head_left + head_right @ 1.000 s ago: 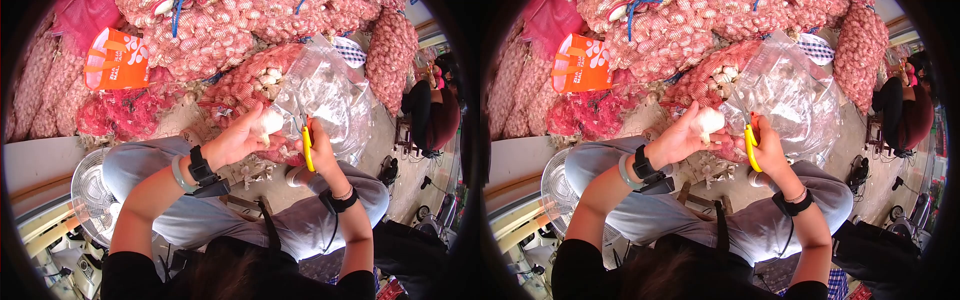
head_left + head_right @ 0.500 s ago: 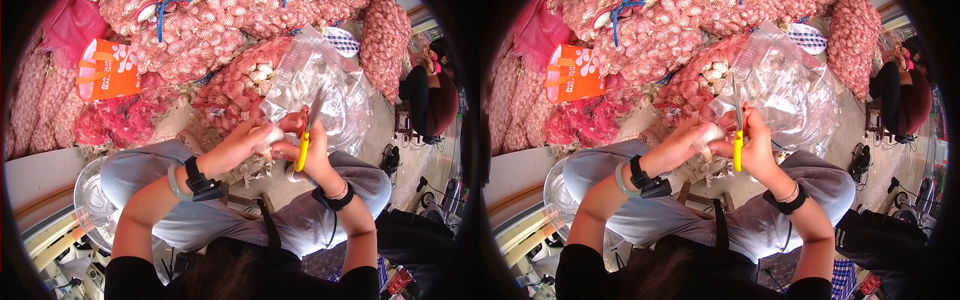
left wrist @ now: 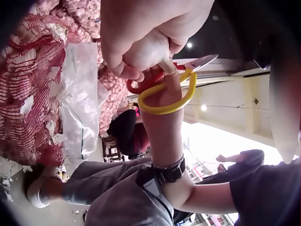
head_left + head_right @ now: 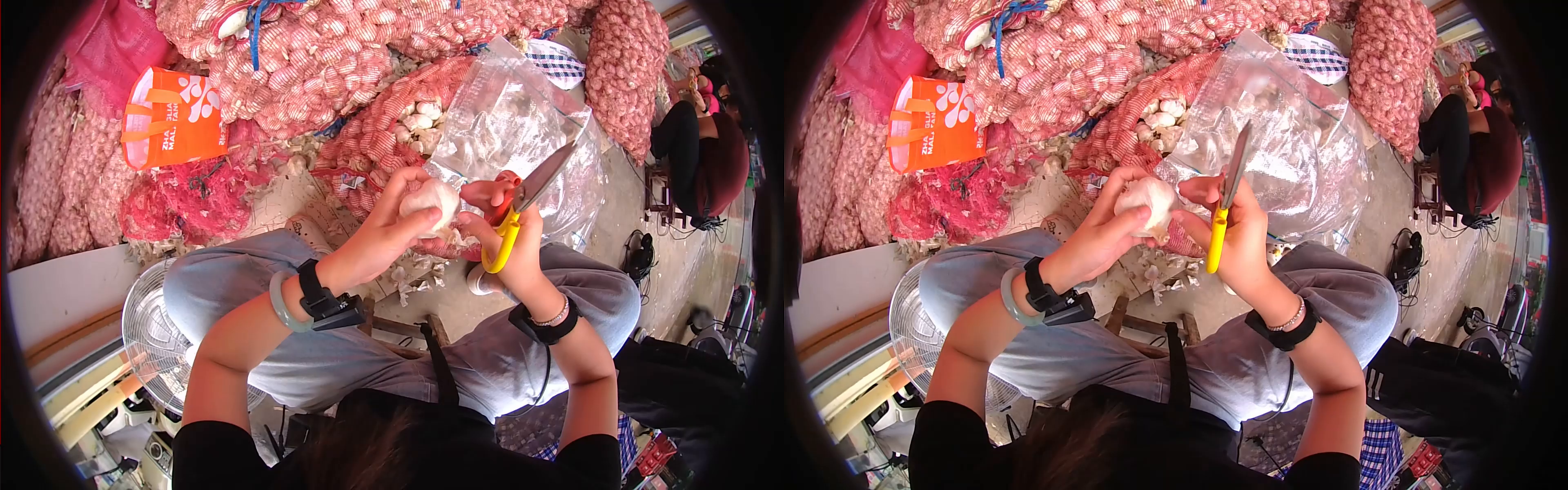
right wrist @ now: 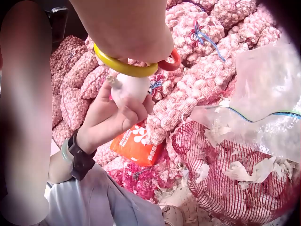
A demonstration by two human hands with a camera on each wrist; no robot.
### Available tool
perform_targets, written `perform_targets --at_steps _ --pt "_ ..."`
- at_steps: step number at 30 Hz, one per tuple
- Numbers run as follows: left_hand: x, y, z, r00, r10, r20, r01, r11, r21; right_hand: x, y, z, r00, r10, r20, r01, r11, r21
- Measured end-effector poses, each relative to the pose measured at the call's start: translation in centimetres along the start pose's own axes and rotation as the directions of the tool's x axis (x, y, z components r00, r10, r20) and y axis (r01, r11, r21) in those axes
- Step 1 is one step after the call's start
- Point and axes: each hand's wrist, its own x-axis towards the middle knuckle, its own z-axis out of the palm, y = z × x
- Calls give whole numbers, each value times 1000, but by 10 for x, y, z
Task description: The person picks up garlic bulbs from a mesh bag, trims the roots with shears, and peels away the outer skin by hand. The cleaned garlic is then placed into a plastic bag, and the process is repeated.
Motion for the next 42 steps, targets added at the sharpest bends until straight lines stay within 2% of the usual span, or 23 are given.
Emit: perform_targets --at_steps 2,4,7,9,11,17,20,24,26,28,30,32,33,35,38,40,41,42 --pt "-3 0 4 1000 -9 29 7 998 67 0 -3 -1 999 -12 43 14 999 -30" --pt "-4 -1 8 996 69 59 -78 980 184 -1 -4 -2 996 -24 86 30 998 -61" --pt "-4 -4 5 990 124 71 -138 956 258 -9 -5 -3 992 94 89 -55 930 -363" --pt "-3 -9 1 982 169 86 -188 926 327 -10 -7 -1 995 67 75 -36 930 -365" --pt "-2 -11 0 972 210 104 -234 889 394 -10 -12 0 998 28 62 7 861 -509" --pt "-3 -10 2 961 248 123 -276 841 466 -10 -3 0 998 53 16 -39 883 -467" --pt "-5 -9 3 979 186 84 -204 884 420 -10 -3 0 998 54 12 -43 890 -454" --pt "-3 -10 0 965 230 127 -262 856 445 -7 -9 1 993 113 -15 -107 880 -463" --pt "-2 -9 -2 959 238 151 -281 845 455 -3 -18 4 998 -22 65 46 918 -394" --pt "-1 -8 -5 945 241 220 -321 812 488 -2 -15 0 998 -10 65 38 893 -448" --pt "0 -5 -6 955 197 223 -284 826 487 0 -12 -5 998 3 65 30 865 -501" --pt "-2 -2 -4 962 151 226 -246 838 487 4 -10 -8 994 -109 15 105 896 -432" --pt "-4 1 -1 968 141 207 -221 871 440 6 -8 -8 994 -109 14 104 896 -432" --pt "-6 3 3 973 128 191 -195 900 390 7 -4 -9 998 -28 -64 9 959 -284" --pt "-5 6 0 978 89 187 -148 931 334 7 -2 -11 999 26 -43 -37 958 -286" --pt "-2 6 -6 943 128 307 -277 815 509 7 -3 -11 997 65 -34 -72 953 -293" --pt "-1 7 -9 943 127 308 -276 815 509 7 -5 -11 996 88 -13 -88 958 -271" --pt "1 9 -13 934 60 354 -256 802 540 7 -6 -11 994 111 10 -105 962 -250"
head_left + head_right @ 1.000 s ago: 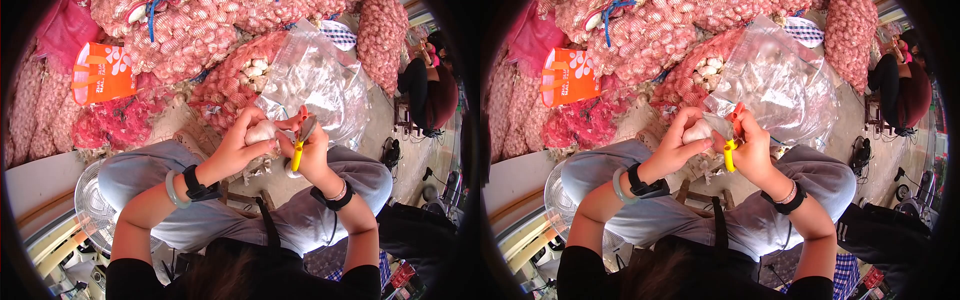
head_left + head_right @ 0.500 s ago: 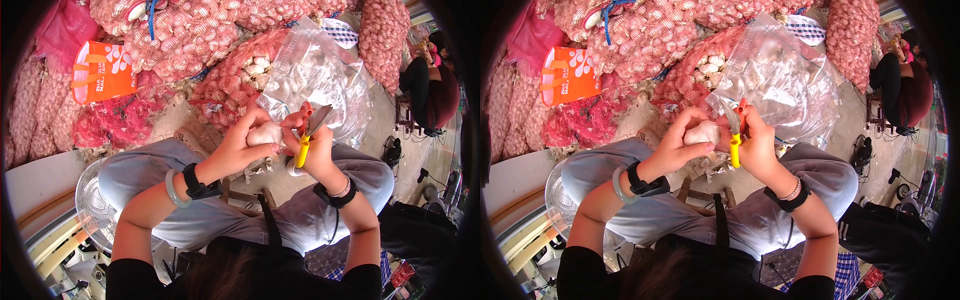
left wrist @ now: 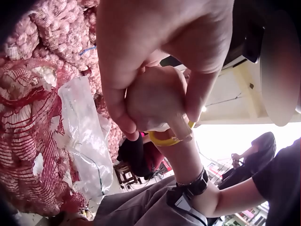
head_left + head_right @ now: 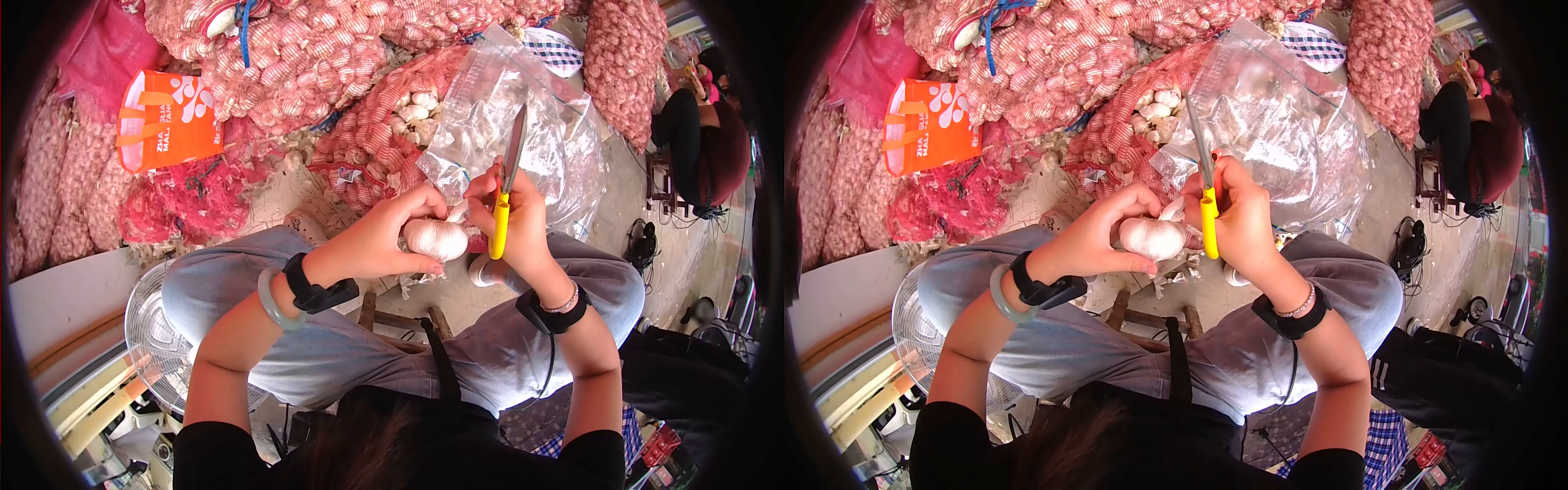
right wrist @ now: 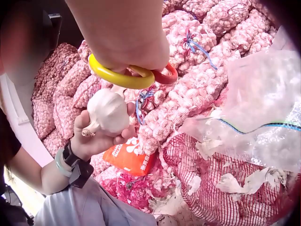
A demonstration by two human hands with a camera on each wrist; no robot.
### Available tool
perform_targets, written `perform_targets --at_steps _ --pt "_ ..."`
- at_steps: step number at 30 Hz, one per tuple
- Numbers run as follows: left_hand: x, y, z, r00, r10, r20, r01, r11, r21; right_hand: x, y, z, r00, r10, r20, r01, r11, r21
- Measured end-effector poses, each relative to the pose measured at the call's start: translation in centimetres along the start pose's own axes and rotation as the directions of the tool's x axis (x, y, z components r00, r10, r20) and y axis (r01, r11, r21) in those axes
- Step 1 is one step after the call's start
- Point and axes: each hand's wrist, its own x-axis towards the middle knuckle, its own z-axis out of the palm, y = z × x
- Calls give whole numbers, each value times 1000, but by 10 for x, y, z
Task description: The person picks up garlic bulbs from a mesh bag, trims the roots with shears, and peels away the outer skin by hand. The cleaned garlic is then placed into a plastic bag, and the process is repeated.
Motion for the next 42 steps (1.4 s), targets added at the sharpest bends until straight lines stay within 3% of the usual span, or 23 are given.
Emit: perform_targets --at_steps 2,4,7,10,14,17,19,20,22,23,25,26,28,32,35,38,40,41,42 --pt "0 -2 -2 997 -31 77 28 999 29 0 -1 0 1000 9 5 -10 999 51" --pt "0 -3 -1 995 -85 53 97 958 -268 -1 -4 0 1000 18 13 -19 995 102" --pt "4 1 4 984 -175 30 175 919 -355 -4 -14 5 996 56 73 -73 964 254" --pt "3 -11 12 989 -144 -40 130 960 -250 -11 -20 8 982 90 163 -126 966 226" --pt "2 -13 15 980 -184 -76 161 958 -236 -13 -11 11 987 11 162 -44 978 202" --pt "2 -12 18 980 -107 -168 58 961 -270 -12 -4 14 993 43 106 -68 968 242" --pt "0 -4 14 948 -243 -206 168 930 -327 -13 5 18 995 104 -1 -97 934 343" --pt "1 -5 14 948 -244 -207 168 930 -327 -13 7 20 995 104 0 -97 934 344" --pt "3 -9 15 938 12 -348 -90 973 -211 -16 11 22 977 153 152 -206 873 442" --pt "3 -8 15 938 12 -347 -91 973 -210 -18 16 24 965 155 212 -238 855 460" --pt "3 -7 18 901 191 -389 -186 981 52 -23 19 21 932 150 329 -245 931 270" --pt "3 -9 19 902 191 -388 -185 981 52 -23 18 22 933 150 329 -245 931 270" --pt "3 -13 20 843 394 -367 -285 905 317 -22 15 29 953 148 264 -229 923 310" --pt "-4 -6 27 807 443 -390 -199 827 526 -24 22 34 973 33 229 -92 963 252" --pt "-6 -7 32 800 386 -459 -160 875 456 -27 20 36 974 72 213 -117 972 205" --pt "-4 -9 34 756 157 -635 -181 983 26 -29 21 39 975 73 210 -134 947 291" --pt "-3 0 22 751 -22 -661 -161 963 -215 -31 19 38 966 119 228 -159 973 166" --pt "-2 1 18 750 -23 -661 -160 963 -216 -30 22 39 966 120 229 -160 973 166" --pt "-1 2 13 715 50 -697 -153 984 -87 -27 26 39 975 87 206 -139 957 254"
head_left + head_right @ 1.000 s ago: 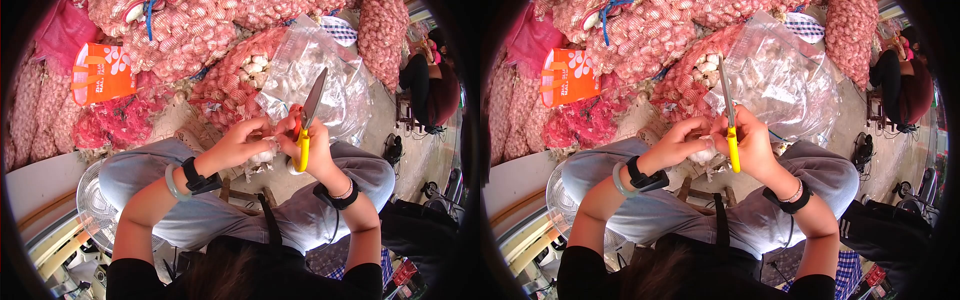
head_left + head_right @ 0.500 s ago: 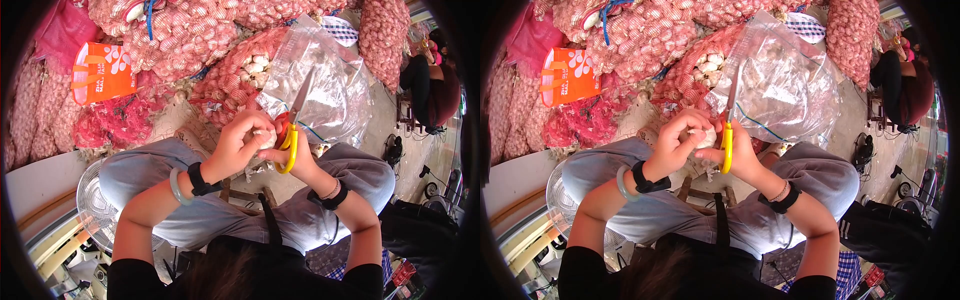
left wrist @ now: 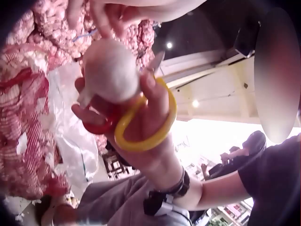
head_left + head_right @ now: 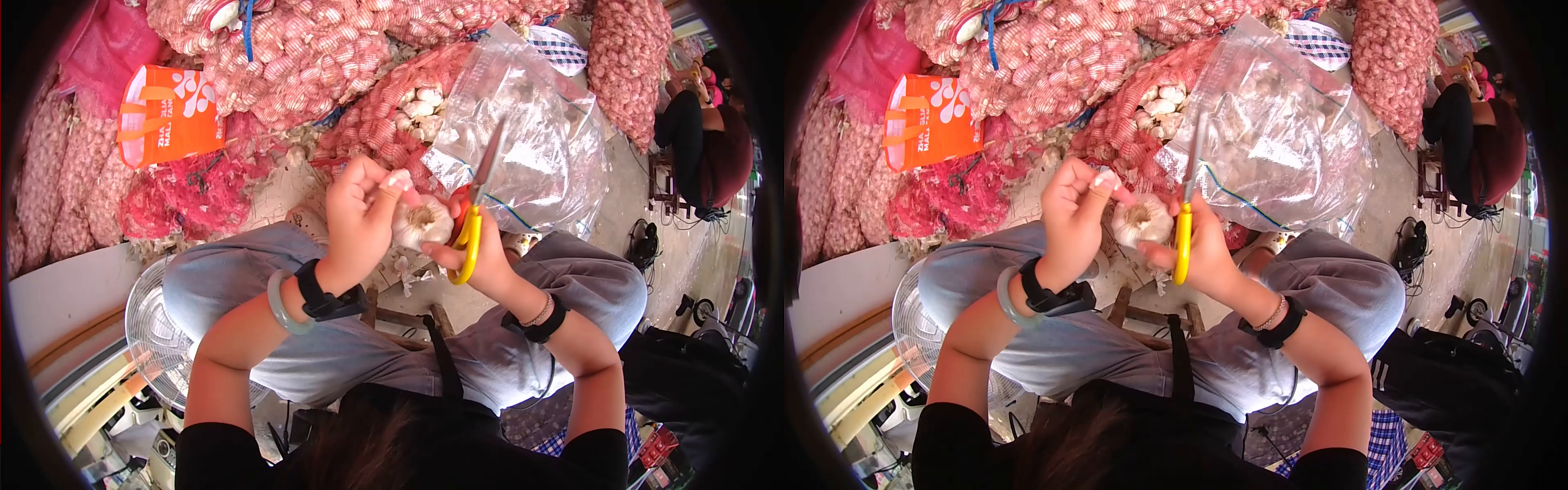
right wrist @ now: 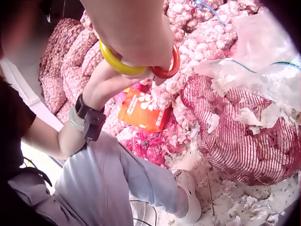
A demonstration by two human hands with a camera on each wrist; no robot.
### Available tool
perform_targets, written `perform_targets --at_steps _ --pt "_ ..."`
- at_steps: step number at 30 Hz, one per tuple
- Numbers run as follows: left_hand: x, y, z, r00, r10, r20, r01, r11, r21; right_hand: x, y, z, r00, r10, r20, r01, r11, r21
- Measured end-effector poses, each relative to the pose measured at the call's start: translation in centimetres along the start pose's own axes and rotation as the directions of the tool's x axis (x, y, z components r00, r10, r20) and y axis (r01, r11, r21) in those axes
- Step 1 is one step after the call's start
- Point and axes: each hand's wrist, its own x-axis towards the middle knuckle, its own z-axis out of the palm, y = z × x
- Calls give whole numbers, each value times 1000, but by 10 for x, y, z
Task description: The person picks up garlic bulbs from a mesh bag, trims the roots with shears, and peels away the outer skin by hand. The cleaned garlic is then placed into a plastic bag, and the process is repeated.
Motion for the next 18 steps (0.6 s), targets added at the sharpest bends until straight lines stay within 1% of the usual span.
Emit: perform_targets --at_steps 1,2,3,4,5,6,7,9,10,11,12,13,14,15,16,17,18 --pt "5 1 -3 996 85 -30 -82 991 102 2 2 -1 999 -38 -16 40 996 83" --pt "12 -2 -11 1000 -4 7 3 990 142 3 -13 1 999 33 -17 -28 977 210" --pt "18 3 -20 1000 -1 7 0 990 141 4 -15 -2 999 31 -17 -27 978 209" --pt "24 11 -30 967 -118 225 -26 833 552 5 -17 -7 999 4 -35 2 986 167" --pt "27 16 -38 881 -311 357 -155 524 838 6 -18 -12 998 -24 -52 30 992 124" --pt "22 12 -45 887 -295 354 -210 426 880 6 -23 -13 999 -7 -49 14 989 147" --pt "22 13 -46 887 -294 355 -210 426 880 7 -23 -15 999 -8 -49 15 989 147" --pt "22 15 -46 774 -431 465 -273 435 858 9 -26 -17 989 -126 -82 129 991 44" --pt "22 14 -44 773 -432 464 -273 434 858 8 -31 -16 995 -77 -66 83 992 97" --pt "20 13 -38 783 -311 539 -242 646 724 7 -34 -15 995 -77 -66 83 992 98" --pt "18 12 -31 796 -175 580 -212 816 537 5 -37 -14 997 -65 -49 70 992 106" --pt "15 12 -22 796 -175 579 -212 816 537 4 -38 -13 998 -53 -31 56 992 113" --pt "10 14 -12 785 -231 575 92 961 259 2 -34 -11 998 -53 -31 56 992 113" --pt "6 14 -1 759 -279 589 385 921 -60 -1 -26 -9 996 -54 -68 65 983 170" --pt "2 6 8 832 -223 509 322 940 -114 -3 -22 -7 993 -53 -105 76 971 225" --pt "1 2 8 833 -223 506 321 940 -114 -3 -23 -6 993 -53 -102 75 971 227" --pt "-1 -1 7 854 -168 493 239 967 -84 -4 -25 -6 990 -114 -80 127 973 194"
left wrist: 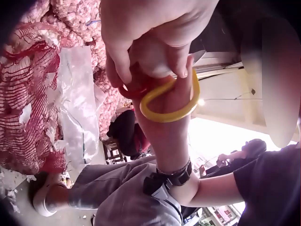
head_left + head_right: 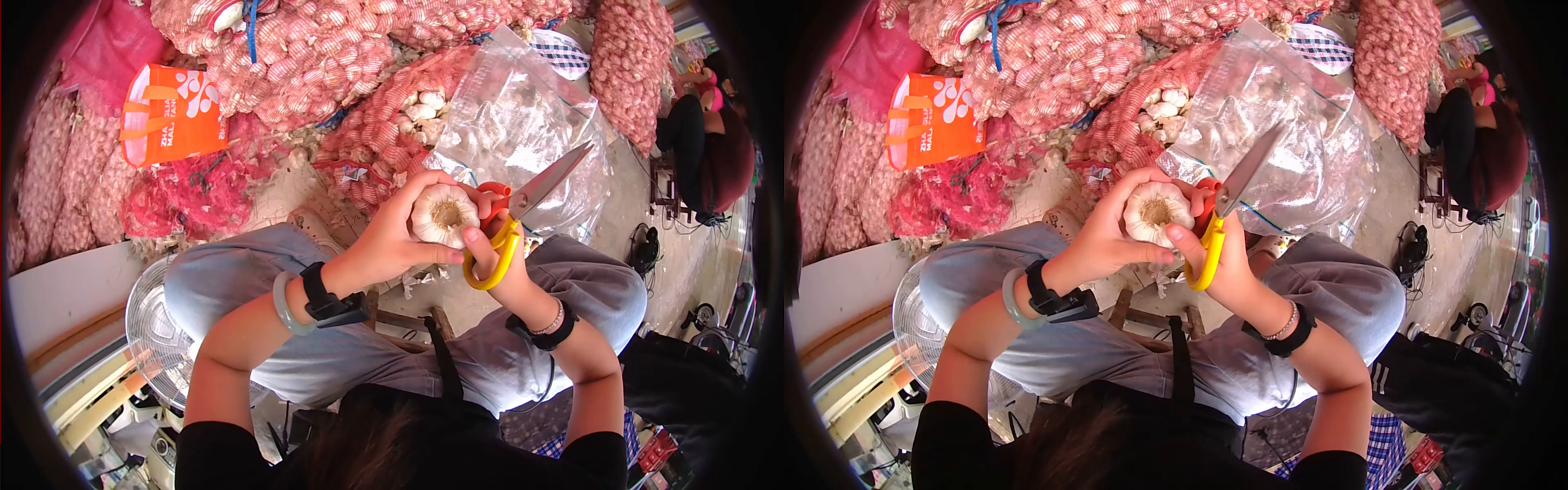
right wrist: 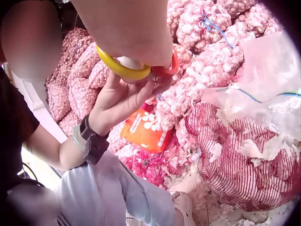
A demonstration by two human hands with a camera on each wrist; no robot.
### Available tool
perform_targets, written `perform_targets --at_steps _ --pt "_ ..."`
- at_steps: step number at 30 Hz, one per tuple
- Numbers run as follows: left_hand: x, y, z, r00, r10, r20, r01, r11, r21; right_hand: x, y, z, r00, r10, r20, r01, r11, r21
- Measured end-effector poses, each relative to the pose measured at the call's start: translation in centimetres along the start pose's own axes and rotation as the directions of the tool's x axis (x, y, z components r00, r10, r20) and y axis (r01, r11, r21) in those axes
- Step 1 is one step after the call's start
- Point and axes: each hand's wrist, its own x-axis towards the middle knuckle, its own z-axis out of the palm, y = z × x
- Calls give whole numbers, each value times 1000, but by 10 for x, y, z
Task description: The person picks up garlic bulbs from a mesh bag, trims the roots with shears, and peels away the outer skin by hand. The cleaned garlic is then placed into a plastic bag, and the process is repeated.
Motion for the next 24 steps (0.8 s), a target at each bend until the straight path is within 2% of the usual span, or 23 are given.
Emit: perform_targets --at_steps 1,2,3,5,6,7,9,10,11,13,14,16,22,24 --pt "-1 -2 0 998 60 -8 -60 996 69 0 -1 0 998 -54 37 55 998 -28" --pt "1 0 -2 998 58 -18 -58 998 17 2 -2 -4 996 -44 80 53 992 -112" --pt "3 5 -4 998 57 -25 -57 998 16 2 -8 -9 996 -40 84 49 993 -110" --pt "5 15 -14 999 -40 -33 36 994 -99 5 -27 -19 992 6 129 56 878 -475" --pt "8 15 -19 998 -6 -61 -1 994 -109 9 -34 -25 994 -46 102 105 701 -705" --pt "9 20 -26 998 -3 -64 -4 994 -107 14 -43 -28 993 -47 107 109 701 -705" --pt "7 41 -38 975 -139 176 176 961 -212 24 -58 -32 961 -112 252 274 292 -916" --pt "5 49 -32 990 -96 103 113 979 -171 27 -60 -35 945 -134 297 321 229 -919" --pt "5 48 -36 990 -96 103 112 979 -169 28 -63 -37 945 -136 297 322 229 -919" --pt "7 42 -46 966 -156 204 208 941 -266 27 -67 -38 959 -30 282 281 221 -934" --pt "8 41 -45 966 -157 204 209 941 -267 28 -68 -39 959 -28 281 280 221 -934" --pt "11 39 -42 980 -135 145 159 973 -169 28 -69 -40 942 -48 333 337 95 -937" --pt "8 37 -38 979 -132 157 179 926 -333 29 -69 -45 930 -37 365 366 101 -925" --pt "9 39 -37 977 -147 153 191 926 -327 29 -70 -44 924 -55 378 382 91 -920"
